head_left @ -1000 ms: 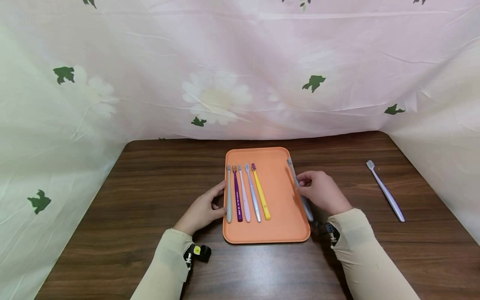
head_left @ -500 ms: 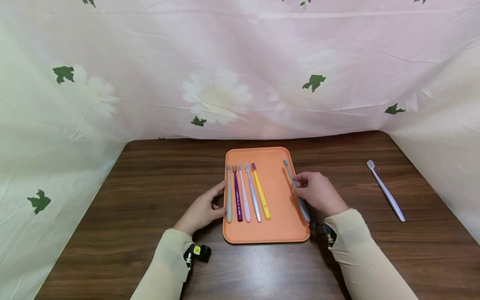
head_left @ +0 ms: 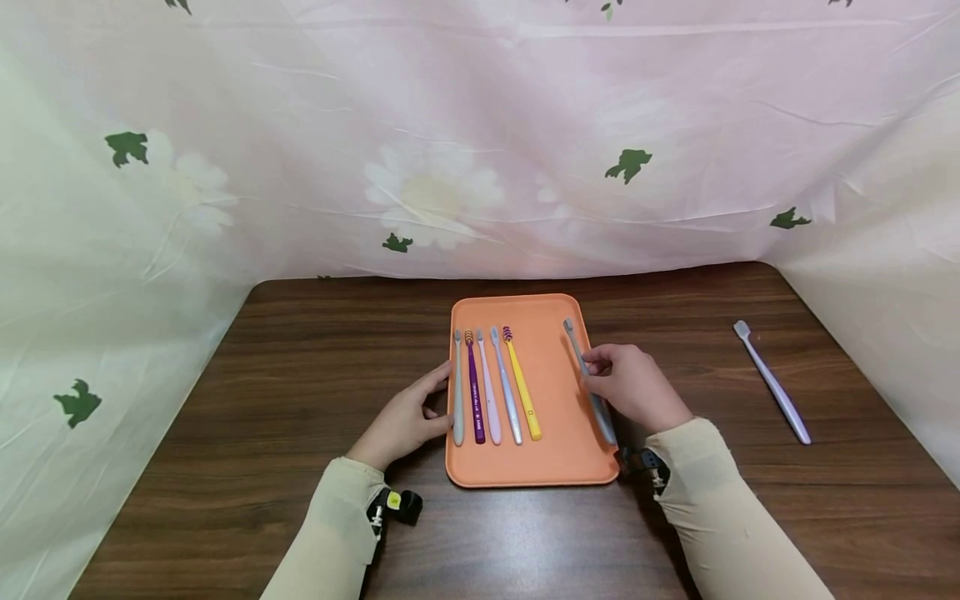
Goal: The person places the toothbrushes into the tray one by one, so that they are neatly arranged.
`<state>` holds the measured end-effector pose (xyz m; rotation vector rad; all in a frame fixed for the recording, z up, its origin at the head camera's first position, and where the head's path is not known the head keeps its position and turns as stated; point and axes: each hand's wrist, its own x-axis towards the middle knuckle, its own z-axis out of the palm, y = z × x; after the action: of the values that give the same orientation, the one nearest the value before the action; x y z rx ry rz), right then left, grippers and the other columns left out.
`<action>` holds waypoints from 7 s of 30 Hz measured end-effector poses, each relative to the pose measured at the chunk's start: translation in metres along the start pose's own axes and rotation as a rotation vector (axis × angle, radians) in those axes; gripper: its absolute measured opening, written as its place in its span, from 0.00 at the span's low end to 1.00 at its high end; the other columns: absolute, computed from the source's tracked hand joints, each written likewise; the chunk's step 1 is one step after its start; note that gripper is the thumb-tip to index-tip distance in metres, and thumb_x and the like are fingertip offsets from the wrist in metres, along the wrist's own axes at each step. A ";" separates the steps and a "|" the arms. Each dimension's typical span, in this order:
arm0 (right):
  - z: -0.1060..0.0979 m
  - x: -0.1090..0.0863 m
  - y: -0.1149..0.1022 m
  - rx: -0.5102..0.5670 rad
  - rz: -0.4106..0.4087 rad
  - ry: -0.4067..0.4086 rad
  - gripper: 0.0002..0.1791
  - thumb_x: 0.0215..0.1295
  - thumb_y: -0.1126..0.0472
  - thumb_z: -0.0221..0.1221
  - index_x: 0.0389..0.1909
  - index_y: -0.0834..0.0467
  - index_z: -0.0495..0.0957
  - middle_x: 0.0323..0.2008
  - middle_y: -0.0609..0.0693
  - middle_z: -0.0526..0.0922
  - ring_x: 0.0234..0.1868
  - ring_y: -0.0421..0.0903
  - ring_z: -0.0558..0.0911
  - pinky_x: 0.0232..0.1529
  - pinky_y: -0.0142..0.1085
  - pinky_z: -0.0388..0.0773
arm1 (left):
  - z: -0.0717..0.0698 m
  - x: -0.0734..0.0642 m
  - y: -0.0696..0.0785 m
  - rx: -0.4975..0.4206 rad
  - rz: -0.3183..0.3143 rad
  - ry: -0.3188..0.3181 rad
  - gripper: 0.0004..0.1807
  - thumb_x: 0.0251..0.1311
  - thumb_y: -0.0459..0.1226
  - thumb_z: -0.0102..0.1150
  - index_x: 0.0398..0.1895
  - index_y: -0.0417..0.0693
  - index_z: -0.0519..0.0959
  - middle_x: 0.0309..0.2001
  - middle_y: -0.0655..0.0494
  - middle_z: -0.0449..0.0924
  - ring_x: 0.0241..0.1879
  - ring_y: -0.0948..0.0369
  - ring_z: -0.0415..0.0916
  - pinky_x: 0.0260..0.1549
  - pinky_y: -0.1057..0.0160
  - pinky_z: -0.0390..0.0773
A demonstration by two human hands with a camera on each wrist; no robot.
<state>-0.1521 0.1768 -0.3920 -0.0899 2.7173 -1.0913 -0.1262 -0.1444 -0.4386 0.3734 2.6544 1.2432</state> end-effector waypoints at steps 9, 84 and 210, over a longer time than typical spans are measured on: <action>0.004 0.002 -0.001 -0.010 -0.020 0.009 0.17 0.59 0.63 0.60 0.49 0.63 0.77 0.36 0.51 0.79 0.34 0.46 0.76 0.28 0.34 0.75 | 0.000 0.000 -0.001 0.001 0.005 0.000 0.42 0.53 0.38 0.65 0.71 0.60 0.57 0.62 0.60 0.68 0.34 0.64 0.75 0.34 0.66 0.76; 0.044 0.010 -0.026 -0.111 0.087 -0.150 0.23 0.53 0.61 0.66 0.50 0.62 0.74 0.25 0.52 0.76 0.20 0.44 0.76 0.21 0.34 0.74 | 0.001 -0.002 -0.004 0.002 0.015 0.010 0.42 0.53 0.39 0.64 0.71 0.59 0.57 0.62 0.59 0.68 0.35 0.65 0.74 0.35 0.66 0.76; 0.033 0.011 -0.029 0.275 -0.025 -0.082 0.17 0.59 0.65 0.60 0.50 0.63 0.75 0.34 0.56 0.76 0.28 0.47 0.78 0.31 0.39 0.80 | 0.000 0.001 -0.003 -0.059 0.009 -0.029 0.42 0.54 0.39 0.65 0.71 0.59 0.56 0.62 0.57 0.68 0.33 0.64 0.76 0.34 0.65 0.77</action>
<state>-0.1563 0.1320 -0.3970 -0.1225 2.4745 -1.4225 -0.1277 -0.1463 -0.4412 0.3918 2.5882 1.3046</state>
